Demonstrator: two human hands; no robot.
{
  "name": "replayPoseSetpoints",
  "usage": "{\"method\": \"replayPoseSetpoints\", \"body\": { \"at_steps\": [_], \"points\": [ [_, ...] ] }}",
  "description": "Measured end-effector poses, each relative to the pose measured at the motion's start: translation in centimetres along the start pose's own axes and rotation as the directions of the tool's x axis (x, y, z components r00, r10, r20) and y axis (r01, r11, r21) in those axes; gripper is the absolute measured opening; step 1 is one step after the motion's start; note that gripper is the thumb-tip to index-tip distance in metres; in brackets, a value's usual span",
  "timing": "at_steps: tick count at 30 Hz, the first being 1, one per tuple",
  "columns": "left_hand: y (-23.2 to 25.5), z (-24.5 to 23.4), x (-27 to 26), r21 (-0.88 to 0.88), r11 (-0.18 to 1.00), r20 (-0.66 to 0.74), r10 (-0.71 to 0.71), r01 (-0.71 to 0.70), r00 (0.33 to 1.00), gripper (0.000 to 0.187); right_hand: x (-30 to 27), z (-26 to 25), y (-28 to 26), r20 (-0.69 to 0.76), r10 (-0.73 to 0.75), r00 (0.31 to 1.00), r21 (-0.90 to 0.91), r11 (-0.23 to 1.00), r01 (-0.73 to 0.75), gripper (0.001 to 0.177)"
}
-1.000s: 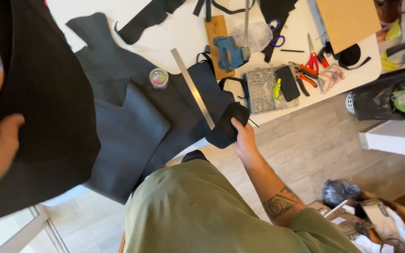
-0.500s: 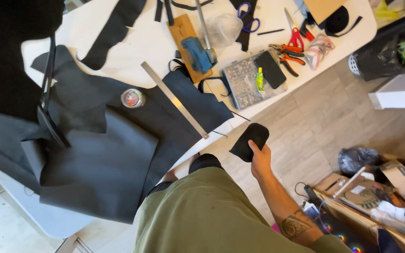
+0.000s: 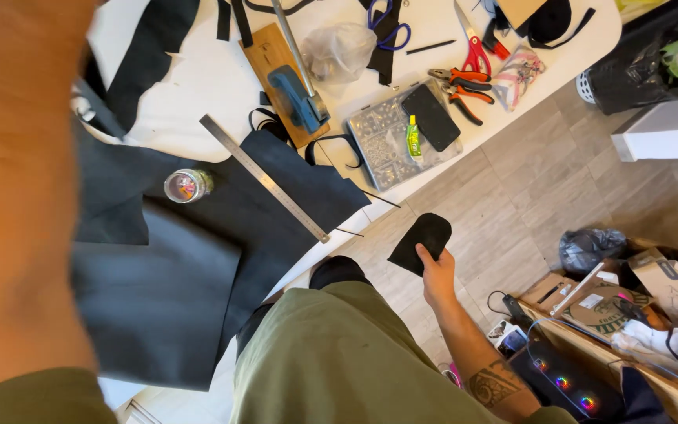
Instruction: Measuring, marking, and cutting leather pieces using a ruler, pen, and scissors.
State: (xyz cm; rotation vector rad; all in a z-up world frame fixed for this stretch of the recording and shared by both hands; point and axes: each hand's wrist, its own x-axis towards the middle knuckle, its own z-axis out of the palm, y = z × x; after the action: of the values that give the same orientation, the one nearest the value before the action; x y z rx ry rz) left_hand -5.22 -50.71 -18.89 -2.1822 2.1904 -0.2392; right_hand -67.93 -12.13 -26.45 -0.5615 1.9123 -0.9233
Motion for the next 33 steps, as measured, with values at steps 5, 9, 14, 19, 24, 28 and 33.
{"method": "replayPoseSetpoints", "body": {
  "at_steps": [5, 9, 14, 19, 24, 28, 33],
  "points": [
    [12.8, 2.1, 0.3, 0.1, 0.995, 0.028, -0.032, 0.029, 0.999, 0.033, -0.2, 0.4, -1.3, -0.014, 0.024, 1.0, 0.01, 1.0, -0.024, 0.022],
    [20.4, 5.9, 0.8, 0.019, 0.995, 0.269, -0.095, 0.093, 0.959, 0.028, -0.1, -0.1, -1.6, 0.006, 0.068, 0.998, 0.077, 0.995, -0.069, 0.029],
    [24.2, 8.3, -2.4, -0.012, 0.965, 0.329, -0.245, 0.264, 0.912, 0.036, 0.3, -0.5, -1.1, 0.003, 0.04, 0.999, 0.07, 0.997, -0.04, 0.024],
    [27.2, 4.6, -7.1, -0.223, 0.907, 0.496, -0.21, 0.358, 0.842, 0.088, 0.7, -0.1, -0.7, 0.024, 0.003, 1.0, 0.02, 1.0, -0.004, 0.024],
    [32.8, 3.3, -21.2, -0.124, 0.987, -0.31, -0.135, 0.101, 0.941, 0.025, 3.7, 1.4, 0.8, 0.109, -0.05, 0.993, -0.085, 0.995, 0.059, 0.039],
    [28.6, 0.8, -36.6, -0.337, 0.934, -0.289, 0.019, -0.12, 0.957, 0.018, 5.4, 3.1, 0.1, 0.25, -0.074, 0.965, -0.095, 0.99, 0.1, 0.039],
    [17.7, 5.7, -49.0, -0.112, 0.825, 0.123, -0.541, 0.554, 0.832, 0.033, 7.5, 7.0, -1.3, 0.402, -0.214, 0.89, -0.171, 0.938, 0.302, 0.03]
  ]
}}
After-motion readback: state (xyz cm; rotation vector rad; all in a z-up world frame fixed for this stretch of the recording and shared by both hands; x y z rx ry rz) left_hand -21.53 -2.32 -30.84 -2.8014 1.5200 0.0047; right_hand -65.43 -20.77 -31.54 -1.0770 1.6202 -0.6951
